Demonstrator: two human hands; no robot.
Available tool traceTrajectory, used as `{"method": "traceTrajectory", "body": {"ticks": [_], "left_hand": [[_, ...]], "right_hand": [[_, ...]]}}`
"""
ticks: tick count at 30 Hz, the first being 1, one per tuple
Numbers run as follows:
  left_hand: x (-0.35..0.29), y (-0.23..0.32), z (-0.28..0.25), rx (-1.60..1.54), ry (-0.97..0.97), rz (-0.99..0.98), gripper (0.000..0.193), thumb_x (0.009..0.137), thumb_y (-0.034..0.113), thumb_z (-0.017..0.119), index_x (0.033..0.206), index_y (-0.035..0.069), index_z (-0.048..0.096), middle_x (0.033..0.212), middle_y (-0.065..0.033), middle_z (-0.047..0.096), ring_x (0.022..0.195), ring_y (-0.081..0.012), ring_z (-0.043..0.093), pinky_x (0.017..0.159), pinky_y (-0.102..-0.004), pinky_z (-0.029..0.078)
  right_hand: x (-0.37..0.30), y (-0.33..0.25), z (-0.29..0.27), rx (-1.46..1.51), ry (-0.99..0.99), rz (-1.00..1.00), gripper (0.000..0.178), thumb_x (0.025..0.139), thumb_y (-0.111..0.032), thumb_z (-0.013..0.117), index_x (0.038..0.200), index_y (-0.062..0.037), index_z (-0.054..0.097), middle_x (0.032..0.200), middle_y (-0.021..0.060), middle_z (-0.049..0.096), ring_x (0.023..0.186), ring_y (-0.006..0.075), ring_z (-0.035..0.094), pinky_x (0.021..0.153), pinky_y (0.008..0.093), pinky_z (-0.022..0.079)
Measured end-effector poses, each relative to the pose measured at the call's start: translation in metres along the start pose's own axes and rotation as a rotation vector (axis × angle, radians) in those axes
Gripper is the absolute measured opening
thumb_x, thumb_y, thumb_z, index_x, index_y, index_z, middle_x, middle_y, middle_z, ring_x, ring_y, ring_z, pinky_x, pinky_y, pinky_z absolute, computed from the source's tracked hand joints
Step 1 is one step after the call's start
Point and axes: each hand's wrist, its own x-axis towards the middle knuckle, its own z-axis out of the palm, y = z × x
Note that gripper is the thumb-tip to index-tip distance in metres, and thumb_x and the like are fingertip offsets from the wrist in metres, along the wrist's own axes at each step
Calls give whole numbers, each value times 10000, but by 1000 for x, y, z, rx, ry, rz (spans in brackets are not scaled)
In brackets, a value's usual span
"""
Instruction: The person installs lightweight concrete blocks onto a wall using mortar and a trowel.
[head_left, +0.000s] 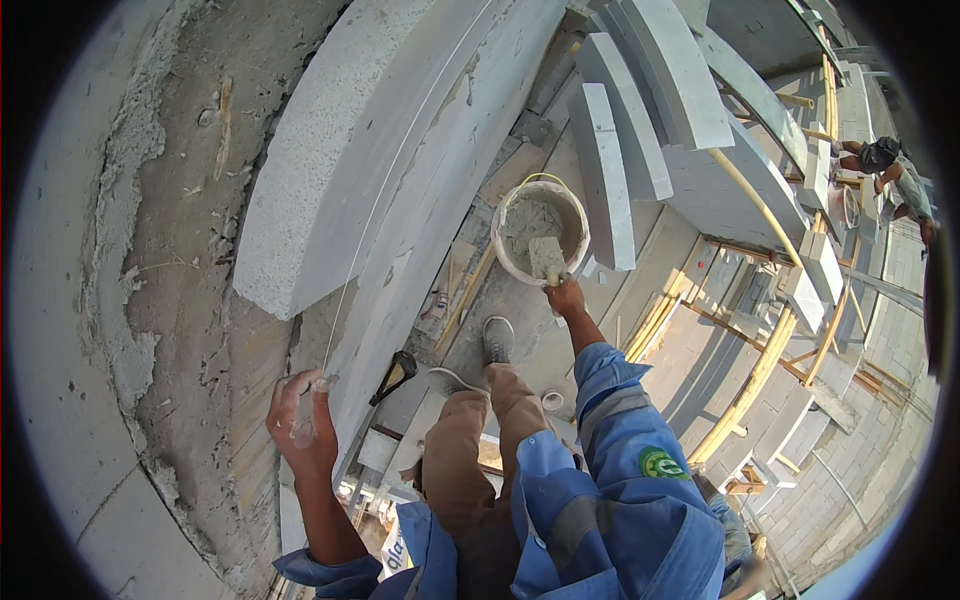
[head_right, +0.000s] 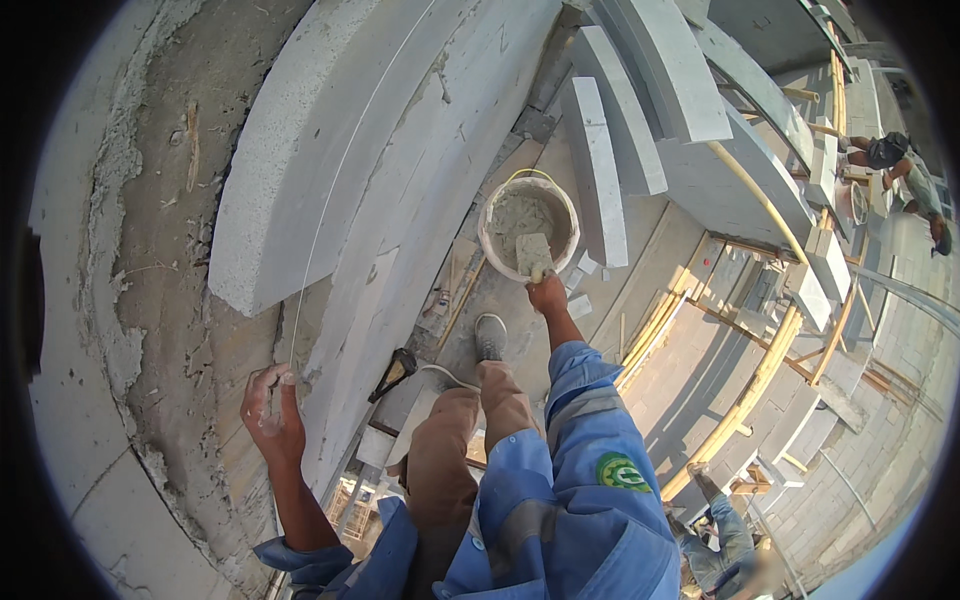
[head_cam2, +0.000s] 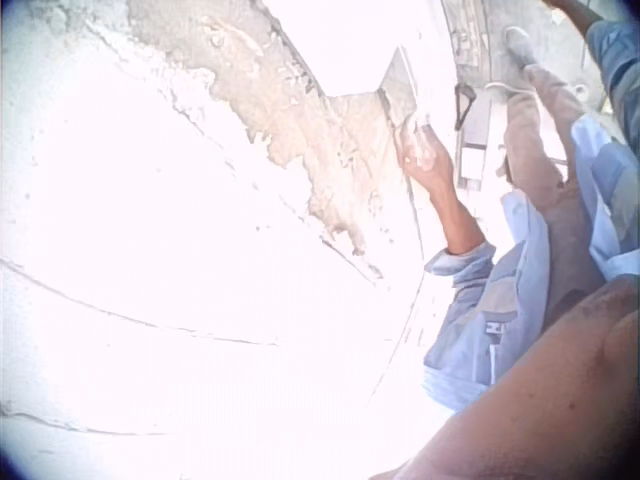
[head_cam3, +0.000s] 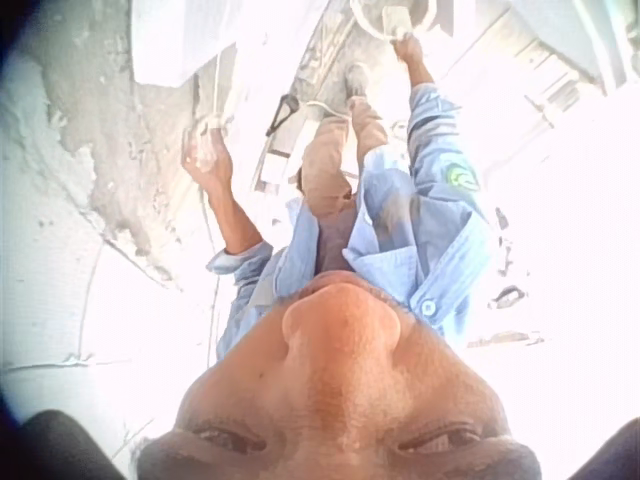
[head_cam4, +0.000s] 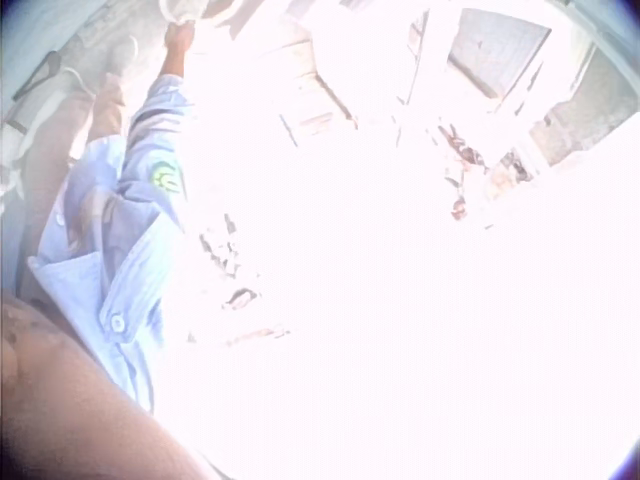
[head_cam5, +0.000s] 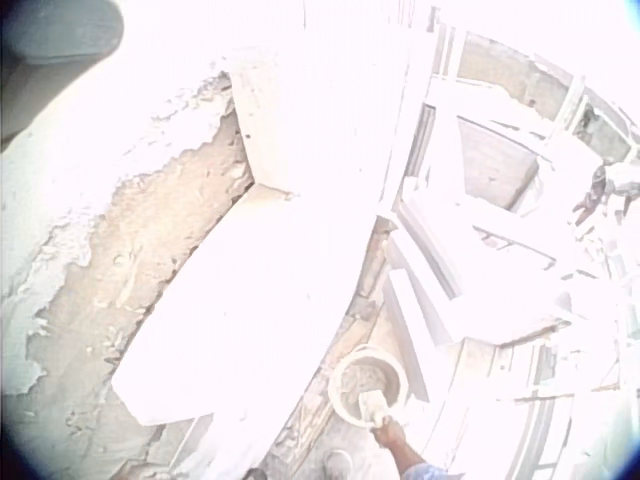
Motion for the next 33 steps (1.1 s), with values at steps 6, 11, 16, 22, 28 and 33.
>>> {"method": "traceTrajectory", "body": {"ticks": [6, 11, 16, 22, 28, 33], "left_hand": [[-72, -55, -32, 118, -182, -53, 127, 855, 8, 555, 964, -3, 618, 858, -165, 616, 779, -335, 611, 718, -397, 478], [-135, -98, -70, 186, -238, -108, 114, 862, 38, 553, 946, -8, 616, 848, -175, 612, 783, -357, 609, 705, -416, 478], [-163, -126, -98, 211, -335, -162, 85, 818, 30, 601, 890, 2, 635, 805, -170, 618, 743, -340, 617, 694, -413, 484], [-146, -127, -125, 359, -512, -168, 199, 814, 100, 641, 982, -5, 660, 915, -190, 651, 839, -361, 634, 779, -411, 503], [-22, -6, -110, 252, -165, 120, 291, 861, 168, 637, 1082, -21, 643, 1030, -225, 654, 948, -388, 627, 867, -441, 484], [120, 73, -72, 366, 14, 357, 257, 956, 165, 547, 1046, -63, 622, 1010, -213, 654, 985, -370, 611, 858, -445, 484]], "right_hand": [[2, 20, 44, 118, 225, -12, 337, 791, -232, 638, 996, 35, 629, 986, 303, 647, 943, 440, 636, 818, 485, 516], [-50, 17, 52, 121, 45, -73, 381, 814, -238, 645, 1060, 53, 639, 1065, 280, 645, 999, 417, 627, 889, 433, 500], [-90, 40, 43, 135, 85, -88, 410, 816, -273, 653, 1062, 55, 638, 986, 268, 670, 966, 400, 647, 887, 415, 500], [-118, 80, 39, 252, 65, 49, 435, 827, -289, 651, 1074, 69, 628, 760, 230, 686, 878, 373, 680, 848, 408, 509], [-112, 121, 31, 181, 133, 141, 406, 810, -294, 663, 1022, 52, 667, 947, 265, 680, 966, 387, 656, 866, 426, 511], [-40, 119, 3, 163, 140, 322, 382, 814, -285, 659, 1034, 27, 669, 995, 273, 669, 989, 403, 640, 881, 438, 504]]}}
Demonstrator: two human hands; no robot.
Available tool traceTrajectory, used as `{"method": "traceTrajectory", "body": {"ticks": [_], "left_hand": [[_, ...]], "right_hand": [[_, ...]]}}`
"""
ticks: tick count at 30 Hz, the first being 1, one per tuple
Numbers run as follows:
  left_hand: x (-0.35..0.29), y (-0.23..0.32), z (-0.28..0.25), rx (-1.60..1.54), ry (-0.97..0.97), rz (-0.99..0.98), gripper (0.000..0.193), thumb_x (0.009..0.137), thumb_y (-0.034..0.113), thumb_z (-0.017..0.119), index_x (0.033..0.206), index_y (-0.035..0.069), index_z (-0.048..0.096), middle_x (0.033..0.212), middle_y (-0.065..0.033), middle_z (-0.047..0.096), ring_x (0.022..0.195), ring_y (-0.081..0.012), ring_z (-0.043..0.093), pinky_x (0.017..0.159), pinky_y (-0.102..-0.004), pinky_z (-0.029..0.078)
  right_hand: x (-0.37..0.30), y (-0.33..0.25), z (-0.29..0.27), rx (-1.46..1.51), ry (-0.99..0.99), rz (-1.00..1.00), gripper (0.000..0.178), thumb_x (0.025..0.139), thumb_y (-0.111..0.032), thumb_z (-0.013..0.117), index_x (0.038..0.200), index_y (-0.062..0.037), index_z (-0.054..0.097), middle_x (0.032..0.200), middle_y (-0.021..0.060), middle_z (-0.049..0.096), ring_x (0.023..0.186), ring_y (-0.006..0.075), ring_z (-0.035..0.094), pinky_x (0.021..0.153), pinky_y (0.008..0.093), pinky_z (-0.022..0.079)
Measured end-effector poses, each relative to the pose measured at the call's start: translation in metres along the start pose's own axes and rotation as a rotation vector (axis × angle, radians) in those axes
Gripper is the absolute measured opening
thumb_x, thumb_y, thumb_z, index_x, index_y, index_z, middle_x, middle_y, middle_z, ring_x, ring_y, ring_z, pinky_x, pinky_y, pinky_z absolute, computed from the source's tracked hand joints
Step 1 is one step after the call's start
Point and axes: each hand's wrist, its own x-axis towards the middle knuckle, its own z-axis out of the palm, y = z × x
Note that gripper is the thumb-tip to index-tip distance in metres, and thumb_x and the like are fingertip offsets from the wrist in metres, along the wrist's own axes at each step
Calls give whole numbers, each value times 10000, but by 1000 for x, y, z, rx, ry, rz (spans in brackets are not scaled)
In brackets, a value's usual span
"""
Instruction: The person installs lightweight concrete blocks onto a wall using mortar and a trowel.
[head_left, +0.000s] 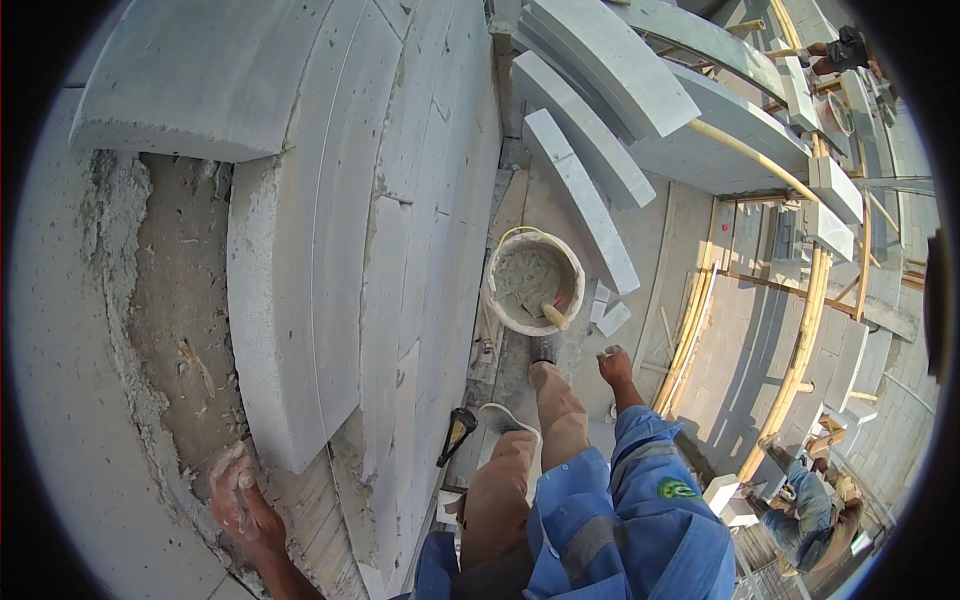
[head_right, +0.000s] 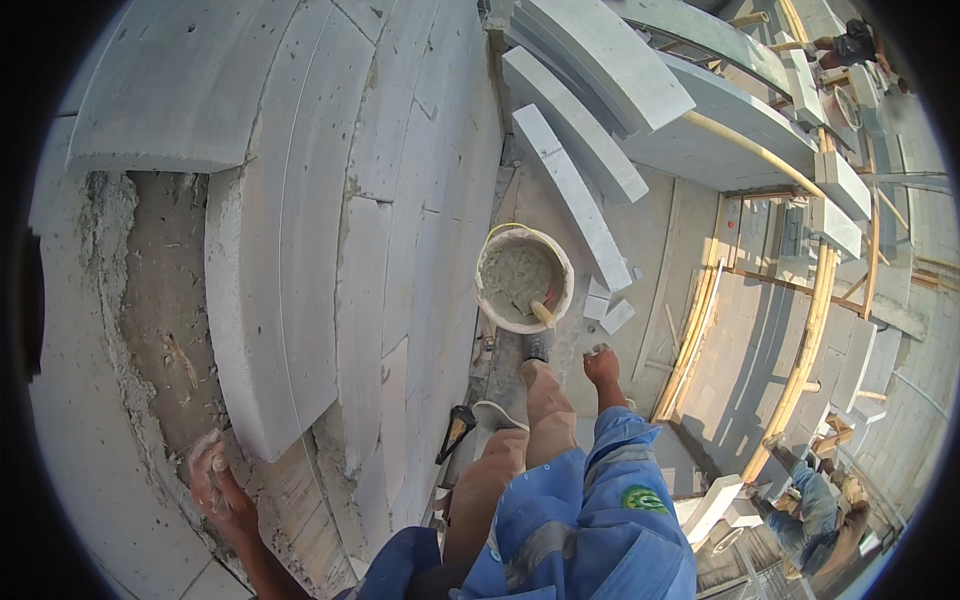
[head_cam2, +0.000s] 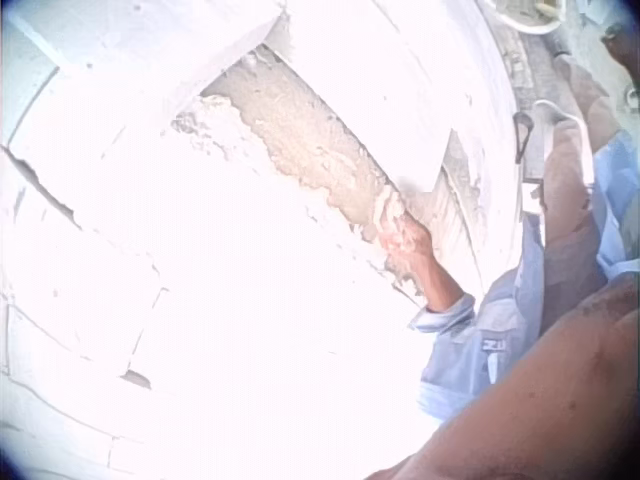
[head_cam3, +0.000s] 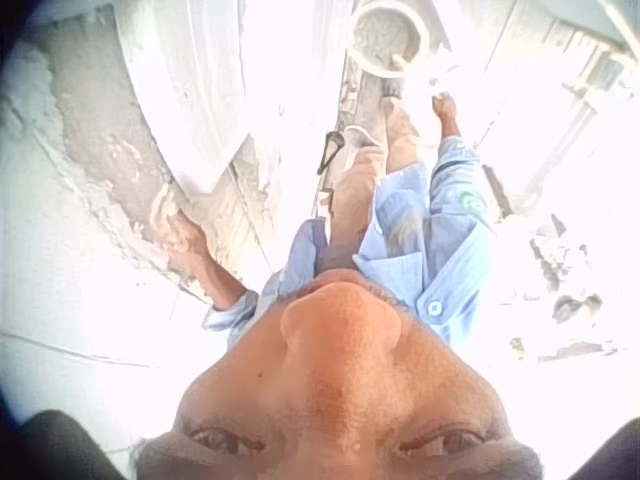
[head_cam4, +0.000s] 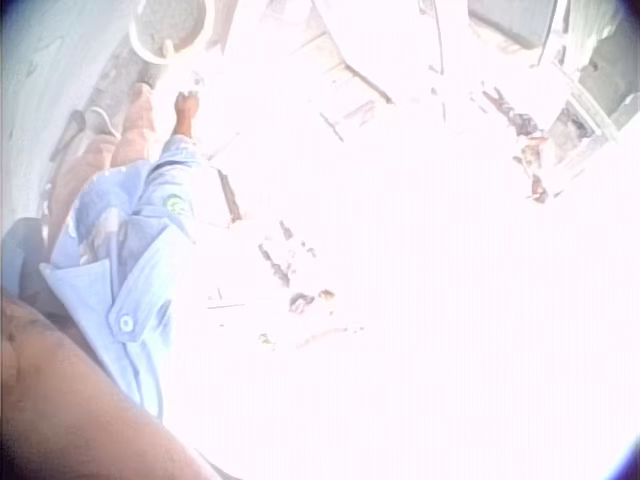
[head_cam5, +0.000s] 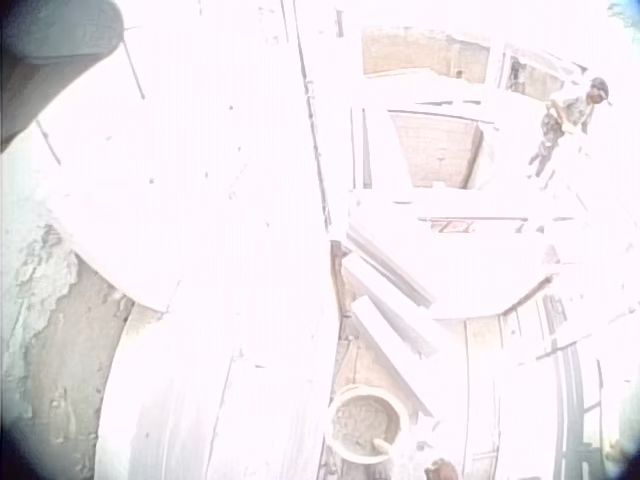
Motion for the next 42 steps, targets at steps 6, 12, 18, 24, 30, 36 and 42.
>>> {"method": "traceTrajectory", "body": {"ticks": [6, 12, 18, 24, 30, 36, 42], "left_hand": [[118, 17, 84, -106, 341, -110, 258, 999, 234, 537, 851, 23, 545, 1052, -139, 607, 963, -242, 580, 837, -387, 485], [115, 4, 87, -119, 381, -38, 245, 994, 264, 517, 979, 22, 550, 1026, -118, 553, 995, -221, 526, 877, -405, 433], [113, 4, 66, 369, 353, -281, 336, 958, 365, 495, 1003, 46, 588, 1038, -141, 536, 964, -266, 529, 835, -430, 441], [128, 13, 79, 390, 272, 87, 389, 985, 361, 462, 911, -8, 558, 881, -146, 520, 824, -280, 536, 709, -416, 450], [121, 18, 76, 139, 223, -65, 306, 997, 268, 451, 946, -12, 565, 950, -131, 552, 828, -227, 522, 728, -365, 436], [131, 24, 91, -120, 190, 54, 274, 984, 172, 473, 867, -44, 596, 979, -178, 612, 909, -273, 562, 788, -363, 440], [128, 23, 92, -424, 337, 210, 101, 866, 48, 625, 949, -9, 626, 980, -177, 632, 914, -340, 616, 826, -381, 484]], "right_hand": [[142, -88, -29, 27, 190, -59, 482, 842, -306, 641, 1193, 16, 569, 1057, 252, 627, 1000, 404, 617, 856, 477, 491], [254, -195, -48, -219, 283, -115, 879, 782, -465, 720, 1453, -61, 320, 1254, 217, 468, 1172, 385, 487, 943, 480, 435], [318, -194, -28, -350, 340, -97, 1023, 713, -400, 791, 1491, -57, 223, 1203, 220, 481, 1145, 398, 506, 937, 527, 434], [325, -165, -44, -353, 323, -134, 1038, 674, -293, 826, 1477, -15, 229, 1176, 220, 483, 1081, 397, 534, 903, 507, 459], [232, -137, -120, -353, 292, -148, 993, 686, -261, 817, 1458, 1, 250, 1172, 216, 476, 1117, 397, 501, 928, 496, 437], [43, -77, -186, -298, 326, -236, 1022, 590, -123, 829, 1426, 39, 264, 1139, 232, 473, 1078, 427, 480, 927, 505, 408], [-149, -50, -253, -315, 203, -319, 1043, 573, -167, 849, 1408, 77, 273, 1155, 253, 485, 1108, 439, 472, 950, 501, 406]]}}
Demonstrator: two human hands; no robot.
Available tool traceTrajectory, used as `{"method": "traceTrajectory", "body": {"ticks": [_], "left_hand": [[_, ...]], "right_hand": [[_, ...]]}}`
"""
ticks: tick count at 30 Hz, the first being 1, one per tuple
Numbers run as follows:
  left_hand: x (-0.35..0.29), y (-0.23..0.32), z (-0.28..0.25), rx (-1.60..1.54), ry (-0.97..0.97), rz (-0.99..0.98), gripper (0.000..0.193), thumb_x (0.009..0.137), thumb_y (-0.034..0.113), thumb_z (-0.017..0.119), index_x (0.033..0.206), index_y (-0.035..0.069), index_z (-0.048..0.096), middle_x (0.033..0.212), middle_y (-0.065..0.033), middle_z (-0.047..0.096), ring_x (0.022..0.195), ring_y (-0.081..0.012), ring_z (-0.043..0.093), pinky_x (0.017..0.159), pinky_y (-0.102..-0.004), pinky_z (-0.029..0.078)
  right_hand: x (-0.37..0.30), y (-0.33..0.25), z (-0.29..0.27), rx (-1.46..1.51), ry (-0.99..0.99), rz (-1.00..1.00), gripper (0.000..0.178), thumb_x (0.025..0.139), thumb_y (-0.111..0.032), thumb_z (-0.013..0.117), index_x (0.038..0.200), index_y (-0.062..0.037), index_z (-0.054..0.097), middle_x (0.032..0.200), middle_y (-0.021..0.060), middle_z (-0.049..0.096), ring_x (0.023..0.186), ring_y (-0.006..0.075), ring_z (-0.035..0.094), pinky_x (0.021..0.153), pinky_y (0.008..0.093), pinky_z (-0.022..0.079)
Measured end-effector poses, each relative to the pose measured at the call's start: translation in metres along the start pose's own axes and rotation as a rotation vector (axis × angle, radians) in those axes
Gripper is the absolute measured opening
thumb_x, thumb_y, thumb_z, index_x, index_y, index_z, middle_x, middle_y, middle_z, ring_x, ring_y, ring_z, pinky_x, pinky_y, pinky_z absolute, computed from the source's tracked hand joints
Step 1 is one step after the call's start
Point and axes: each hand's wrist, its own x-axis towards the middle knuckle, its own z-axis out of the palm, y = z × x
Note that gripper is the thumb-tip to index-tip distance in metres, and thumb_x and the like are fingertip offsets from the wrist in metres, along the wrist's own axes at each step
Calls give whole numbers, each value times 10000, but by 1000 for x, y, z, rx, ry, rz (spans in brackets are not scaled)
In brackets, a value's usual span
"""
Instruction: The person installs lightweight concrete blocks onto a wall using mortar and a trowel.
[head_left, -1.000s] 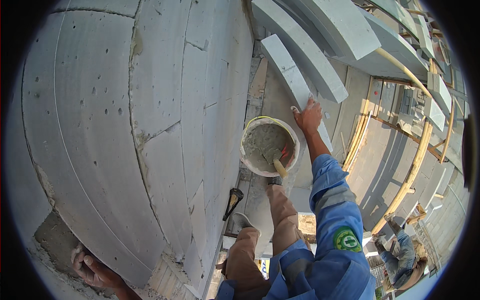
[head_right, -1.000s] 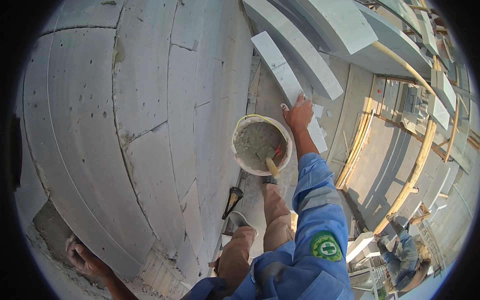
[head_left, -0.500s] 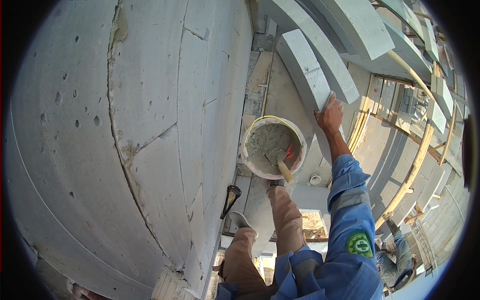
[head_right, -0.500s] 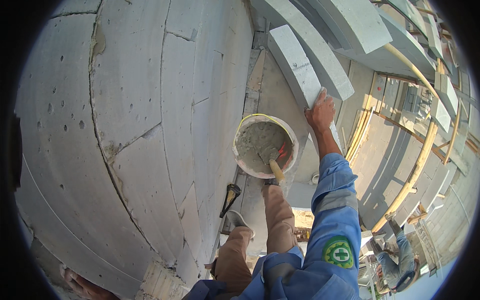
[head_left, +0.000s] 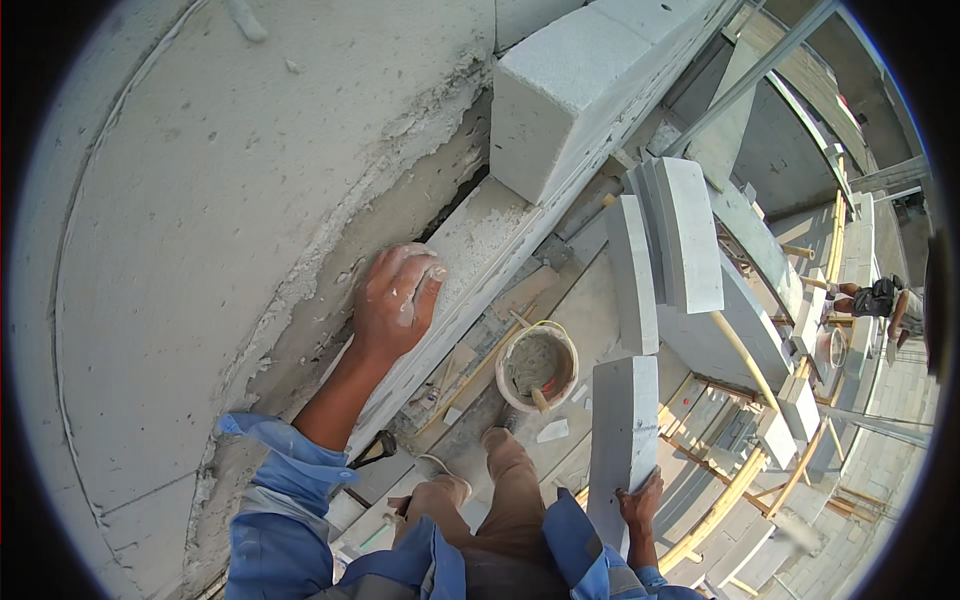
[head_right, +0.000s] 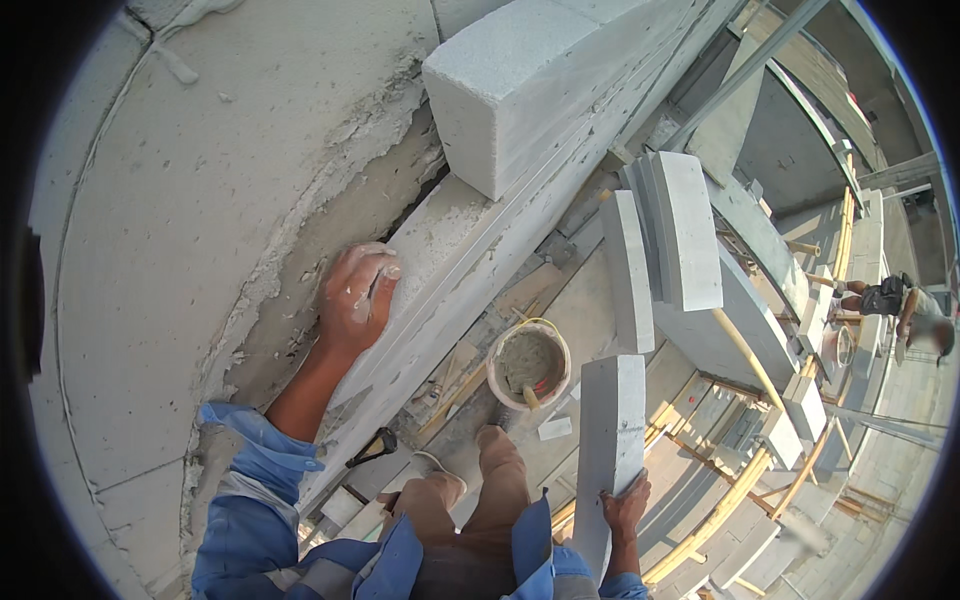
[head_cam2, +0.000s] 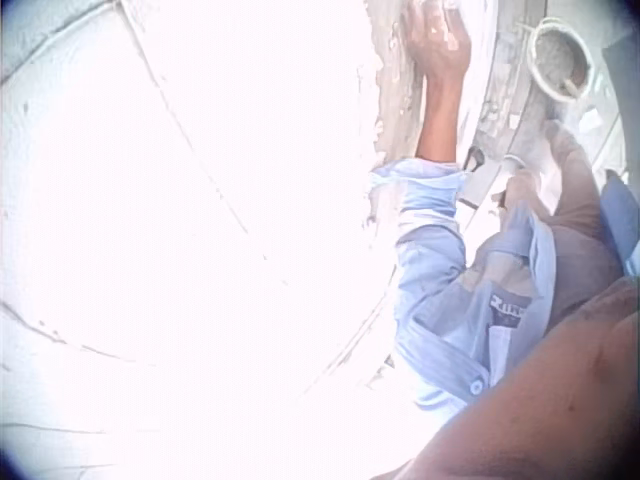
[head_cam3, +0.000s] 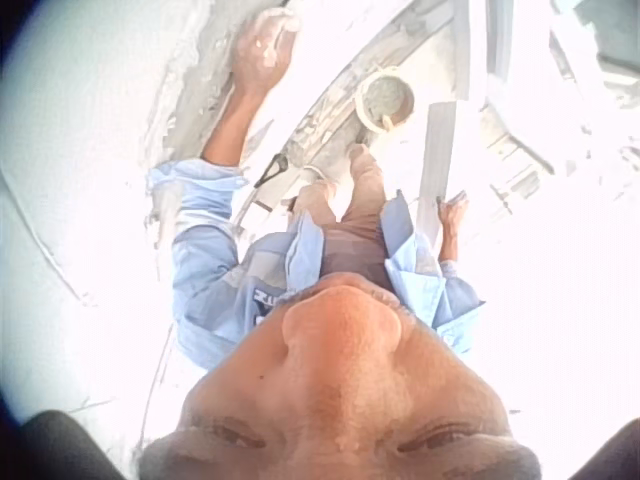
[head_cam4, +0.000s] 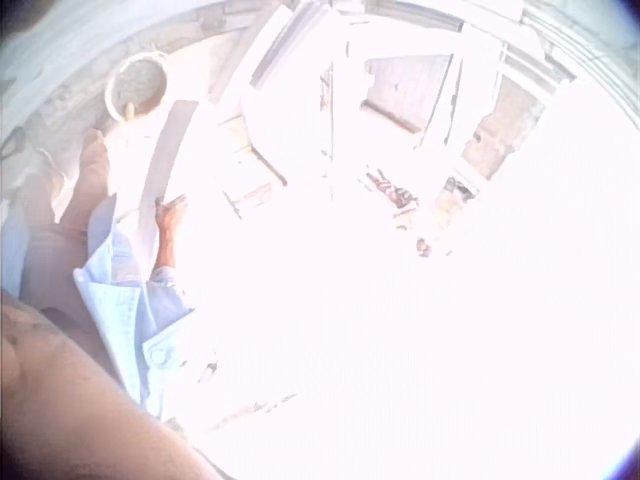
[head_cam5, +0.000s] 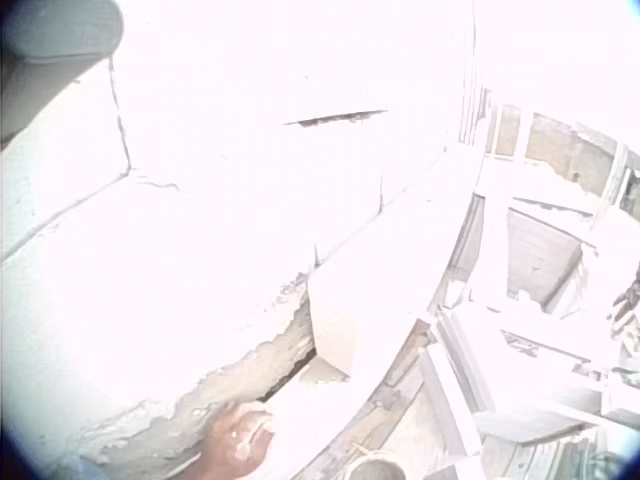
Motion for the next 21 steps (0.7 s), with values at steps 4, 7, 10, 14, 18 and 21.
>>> {"method": "traceTrajectory", "body": {"ticks": [4, 7, 10, 14, 18, 21], "left_hand": [[-39, 20, -35, -159, 239, -26, 120, 859, 98, 659, 925, 0, 642, 959, -158, 640, 882, -336, 640, 751, -388, 514], [-115, 51, -94, -234, 326, -162, 144, 822, 113, 709, 879, -4, 649, 932, -157, 645, 862, -335, 645, 734, -374, 513], [-253, 65, -154, -248, 272, -416, 173, 799, 140, 741, 850, -3, 658, 878, -149, 645, 807, -330, 649, 695, -360, 505], [-443, 68, -233, -55, 111, -847, 225, 846, 228, 694, 878, 5, 685, 849, -165, 659, 831, -349, 653, 711, -391, 509], [-586, 89, -287, 215, -21, -1287, 289, 868, 298, 630, 958, 35, 708, 983, -167, 678, 921, -364, 649, 819, -455, 516], [-629, 111, -319, 318, 26, -1460, 311, 860, 311, 641, 992, 36, 702, 1039, -196, 670, 943, -372, 645, 822, -449, 515]], "right_hand": [[-78, -34, -66, -52, -59, -132, 1079, 566, -239, 879, 1393, 108, 279, 1176, 281, 495, 1131, 446, 481, 968, 486, 410], [-129, -44, -96, -67, -59, -308, 1077, 567, -260, 871, 1388, 119, 287, 1202, 292, 491, 1139, 449, 485, 976, 488, 413], [-171, -84, -131, -157, -102, -422, 1031, 584, -303, 859, 1360, 133, 340, 1220, 288, 497, 1153, 459, 479, 995, 496, 404], [-217, -138, -165, -430, 63, -790, 1023, 583, -321, 866, 1350, 125, 355, 1191, 288, 500, 1134, 457, 482, 992, 492, 404], [-268, -216, -194, -413, 35, -1054, 999, 540, -247, 880, 1333, 96, 379, 1148, 279, 505, 1079, 462, 506, 938, 480, 438], [-291, -281, -193, -460, 6, -1273, 984, 510, -204, 878, 1312, 94, 393, 1115, 263, 517, 1033, 446, 526, 888, 471, 464]]}}
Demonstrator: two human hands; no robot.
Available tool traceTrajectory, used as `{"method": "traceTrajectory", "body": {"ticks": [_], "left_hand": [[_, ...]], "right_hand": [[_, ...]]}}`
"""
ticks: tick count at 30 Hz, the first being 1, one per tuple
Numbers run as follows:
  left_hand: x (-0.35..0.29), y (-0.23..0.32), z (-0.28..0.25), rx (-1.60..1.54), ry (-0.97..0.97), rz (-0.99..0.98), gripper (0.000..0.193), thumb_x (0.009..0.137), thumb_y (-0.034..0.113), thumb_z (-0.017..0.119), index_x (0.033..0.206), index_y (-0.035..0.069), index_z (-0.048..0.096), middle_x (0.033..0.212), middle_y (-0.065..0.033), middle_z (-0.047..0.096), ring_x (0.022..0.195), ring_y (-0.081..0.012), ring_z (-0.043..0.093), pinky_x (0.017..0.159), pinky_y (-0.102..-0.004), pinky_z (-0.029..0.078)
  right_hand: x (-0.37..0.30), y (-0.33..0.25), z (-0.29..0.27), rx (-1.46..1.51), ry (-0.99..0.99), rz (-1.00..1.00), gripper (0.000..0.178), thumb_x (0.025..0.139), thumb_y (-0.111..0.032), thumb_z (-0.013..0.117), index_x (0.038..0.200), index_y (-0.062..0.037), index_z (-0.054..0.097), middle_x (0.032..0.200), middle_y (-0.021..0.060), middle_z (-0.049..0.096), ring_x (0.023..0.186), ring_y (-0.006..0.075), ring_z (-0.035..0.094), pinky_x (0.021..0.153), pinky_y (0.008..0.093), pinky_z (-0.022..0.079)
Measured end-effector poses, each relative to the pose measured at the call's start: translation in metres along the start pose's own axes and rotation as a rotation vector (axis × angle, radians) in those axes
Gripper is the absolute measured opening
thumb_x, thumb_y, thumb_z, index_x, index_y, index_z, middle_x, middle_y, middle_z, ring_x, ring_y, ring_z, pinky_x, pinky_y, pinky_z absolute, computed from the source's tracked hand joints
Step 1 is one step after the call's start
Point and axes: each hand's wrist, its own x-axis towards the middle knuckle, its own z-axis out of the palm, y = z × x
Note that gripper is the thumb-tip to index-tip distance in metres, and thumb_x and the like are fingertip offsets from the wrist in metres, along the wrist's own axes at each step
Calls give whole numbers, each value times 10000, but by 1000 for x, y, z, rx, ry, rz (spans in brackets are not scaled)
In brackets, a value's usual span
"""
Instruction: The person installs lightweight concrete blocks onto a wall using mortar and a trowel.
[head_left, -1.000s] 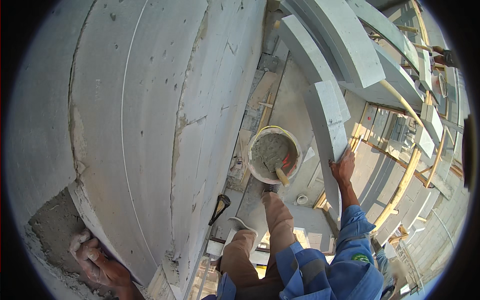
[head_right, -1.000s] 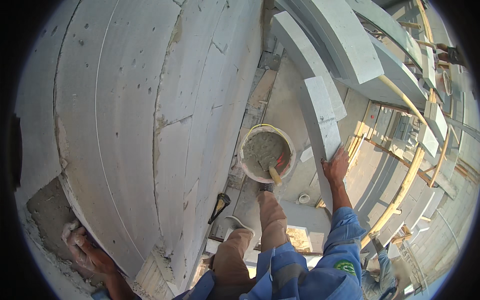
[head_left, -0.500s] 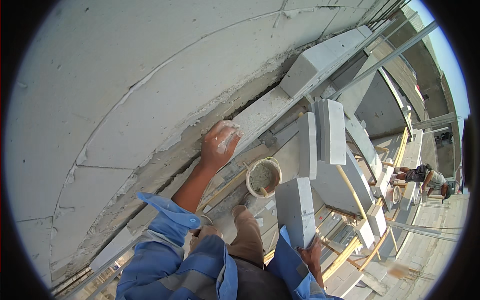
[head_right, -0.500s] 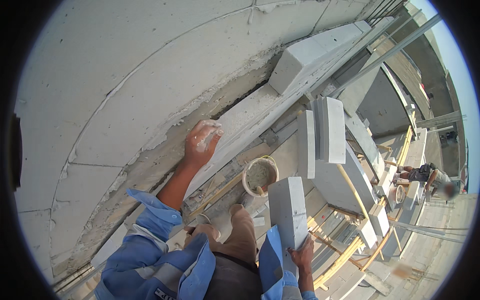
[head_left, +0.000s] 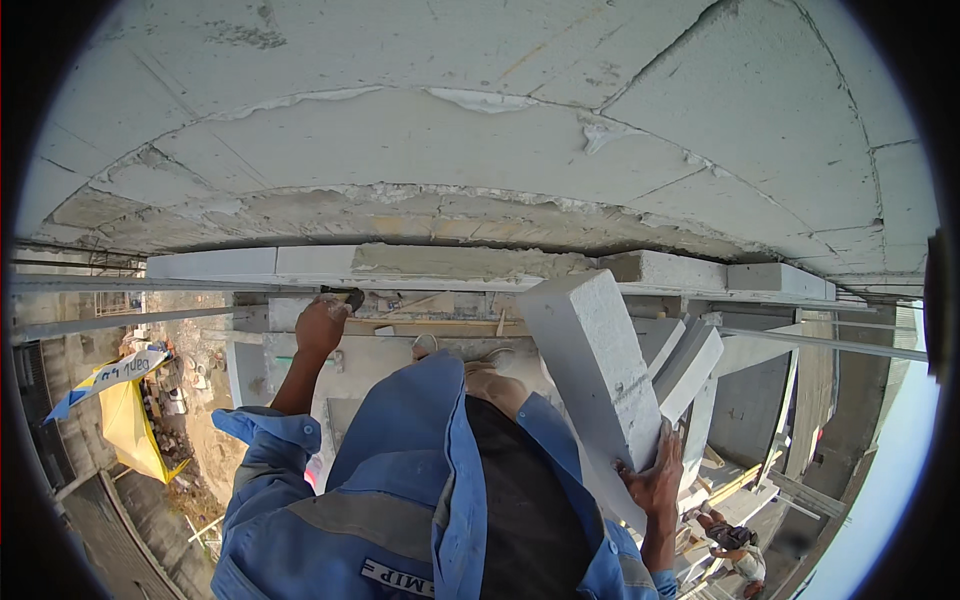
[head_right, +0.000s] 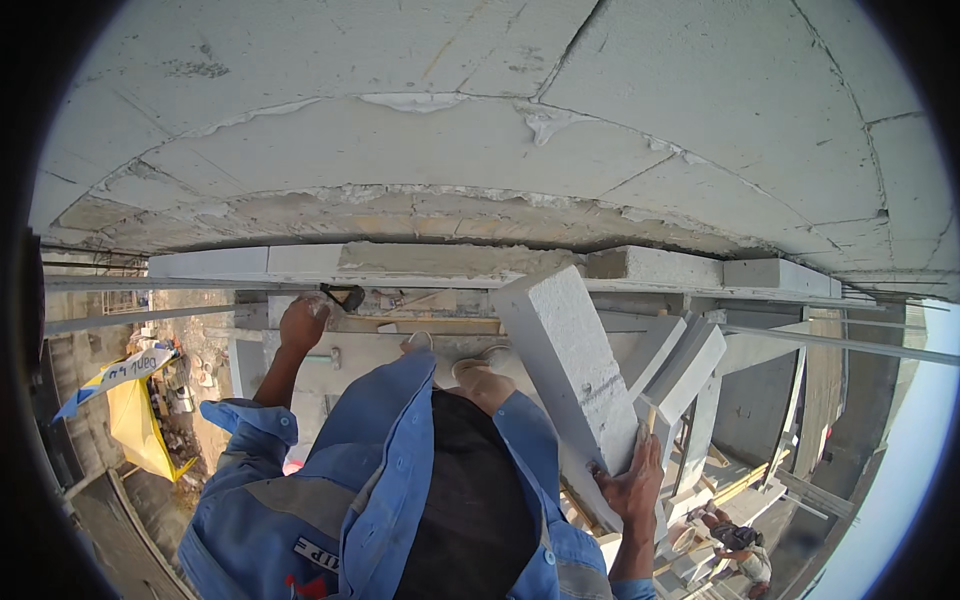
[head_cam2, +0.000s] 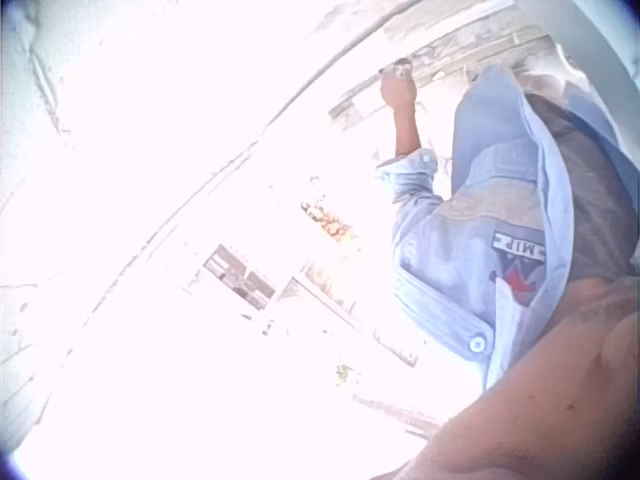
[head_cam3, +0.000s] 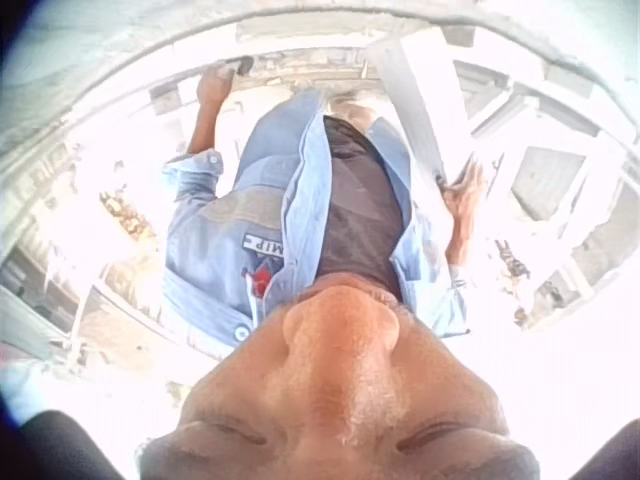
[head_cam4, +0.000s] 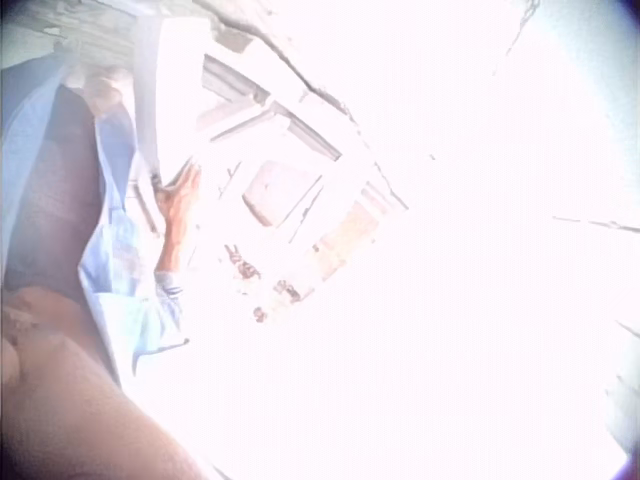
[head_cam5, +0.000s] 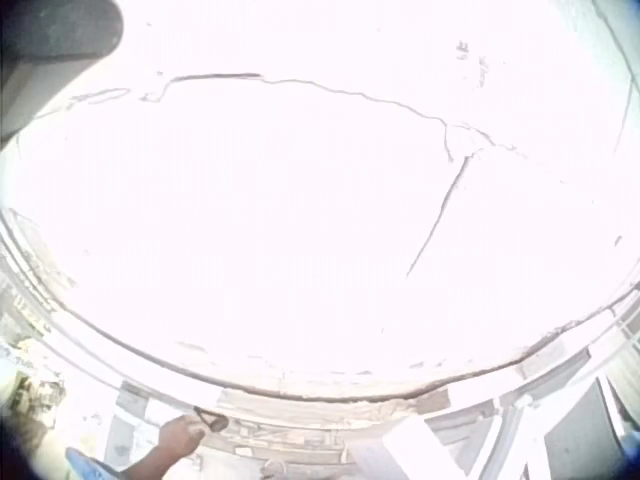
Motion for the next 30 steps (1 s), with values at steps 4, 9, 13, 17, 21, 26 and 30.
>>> {"method": "traceTrajectory", "body": {"ticks": [4, 9, 13, 17, 21, 26, 30], "left_hand": [[-17, -7, 0, -458, 163, -139, 379, 892, 371, 625, 1027, 24, 694, 1044, -221, 670, 964, -367, 648, 826, -416, 510], [-31, 62, -44, -956, 139, -48, 594, 979, 491, 449, 1270, -16, 552, 1173, -217, 625, 1132, -298, 581, 982, -369, 417], [-17, 54, -47, -1169, 210, -102, 784, 989, 608, 272, 1423, -37, 376, 1440, -221, 429, 1370, -293, 371, 1105, -357, 298], [6, 29, -27, -1399, 291, -187, 851, 970, 650, 265, 1474, -35, 279, 1514, -197, 335, 1427, -280, 277, 1136, -365, 260], [11, 29, -12, -1668, 323, -211, 945, 929, 690, 343, 1508, -28, 136, 1560, -187, 191, 1447, -293, 205, 1153, -412, 281], [27, 32, 20, -1599, 328, -217, 961, 855, 712, 480, 1457, -20, 319, 1436, -199, 422, 1357, -297, 372, 1097, -399, 315], [37, 44, 31, -1563, 327, -252, 989, 777, 696, 600, 1408, -36, 388, 1335, -228, 501, 1271, -313, 460, 1070, -374, 344]], "right_hand": [[70, -43, -14, 53, -27, -274, 923, 515, -201, 866, 1288, 50, 428, 1045, 236, 525, 971, 415, 545, 833, 474, 476], [154, -105, -12, -60, -53, -539, 986, 590, -264, 860, 1416, -44, 368, 1096, 241, 526, 1025, 424, 543, 877, 498, 472], [209, -153, 2, -188, -75, -759, 974, 637, -271, 845, 1460, -124, 345, 1210, 245, 492, 1123, 431, 508, 947, 496, 451], [244, -183, 24, -285, -61, -901, 960, 635, -274, 855, 1446, -95, 373, 1235, 219, 478, 1145, 407, 499, 964, 469, 444], [277, -184, 59, -320, -86, -1000, 942, 643, -311, 852, 1437, -98, 392, 1199, 208, 480, 1117, 390, 508, 946, 460, 453], [287, -178, 79, -392, -95, -1071, 944, 661, -323, 847, 1455, -120, 378, 1158, 189, 477, 1091, 383, 516, 916, 446, 472], [302, -161, 99, -392, -128, -1054, 902, 704, -305, 815, 1470, -152, 363, 1154, 219, 462, 1118, 408, 499, 961, 480, 439]]}}
